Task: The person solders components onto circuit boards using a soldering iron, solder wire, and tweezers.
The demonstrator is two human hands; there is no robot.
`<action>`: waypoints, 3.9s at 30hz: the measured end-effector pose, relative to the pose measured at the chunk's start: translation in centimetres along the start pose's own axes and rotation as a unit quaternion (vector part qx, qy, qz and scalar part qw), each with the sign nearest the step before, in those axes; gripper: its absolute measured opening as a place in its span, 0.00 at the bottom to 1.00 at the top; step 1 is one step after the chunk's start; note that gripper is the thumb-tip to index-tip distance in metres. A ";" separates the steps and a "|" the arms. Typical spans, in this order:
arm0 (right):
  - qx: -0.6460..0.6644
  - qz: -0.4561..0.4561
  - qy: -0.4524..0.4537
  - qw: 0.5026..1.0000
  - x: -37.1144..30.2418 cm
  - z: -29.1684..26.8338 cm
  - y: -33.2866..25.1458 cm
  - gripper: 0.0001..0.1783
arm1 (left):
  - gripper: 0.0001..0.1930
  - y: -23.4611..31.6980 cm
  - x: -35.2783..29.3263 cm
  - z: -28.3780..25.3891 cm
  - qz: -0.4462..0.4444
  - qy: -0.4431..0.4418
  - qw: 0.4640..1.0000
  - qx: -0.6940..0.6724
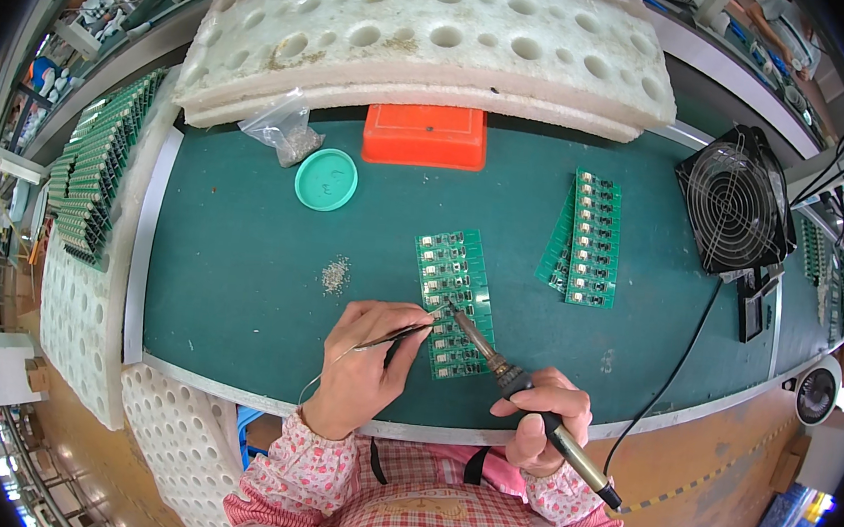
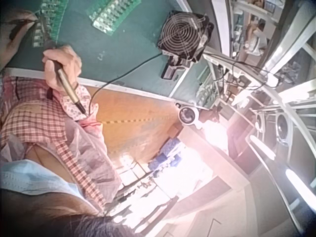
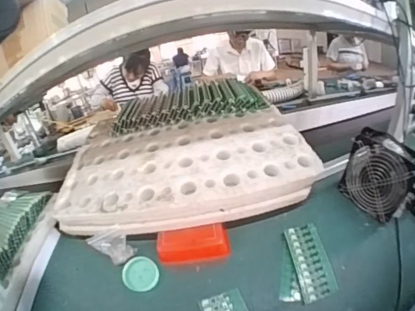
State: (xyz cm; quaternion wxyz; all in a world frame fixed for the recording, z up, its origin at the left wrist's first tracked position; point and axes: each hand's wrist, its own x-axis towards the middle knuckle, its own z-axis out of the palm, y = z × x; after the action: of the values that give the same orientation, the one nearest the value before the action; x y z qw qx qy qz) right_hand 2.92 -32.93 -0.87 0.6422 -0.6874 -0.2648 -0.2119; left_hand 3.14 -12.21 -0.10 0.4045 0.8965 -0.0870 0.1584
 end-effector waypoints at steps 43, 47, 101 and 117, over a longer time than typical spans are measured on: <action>-0.144 0.042 -0.021 0.988 0.1 -0.2 -0.4 0.05 | 0.11 -0.4 0.0 0.2 0.018 0.015 1.000 -0.012; -0.146 0.042 -0.017 0.988 -0.2 -0.2 -0.3 0.06 | 0.11 -0.3 0.1 0.2 0.022 0.017 1.000 -0.013; -0.160 0.015 -0.081 0.984 0.3 -1.9 -0.4 0.06 | 0.10 -0.6 0.1 0.3 0.031 0.017 0.999 -0.016; -0.247 0.006 -0.086 0.965 1.2 -0.4 -0.3 0.19 | 0.07 -1.4 -1.9 -3.2 -0.034 0.068 0.996 0.042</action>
State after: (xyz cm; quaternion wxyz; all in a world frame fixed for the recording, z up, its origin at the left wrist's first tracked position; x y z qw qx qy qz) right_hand 3.70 -33.24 0.21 0.4288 -0.8417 -0.2544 -0.2070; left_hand 1.10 -8.83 0.32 0.3770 0.9021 -0.0215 0.2087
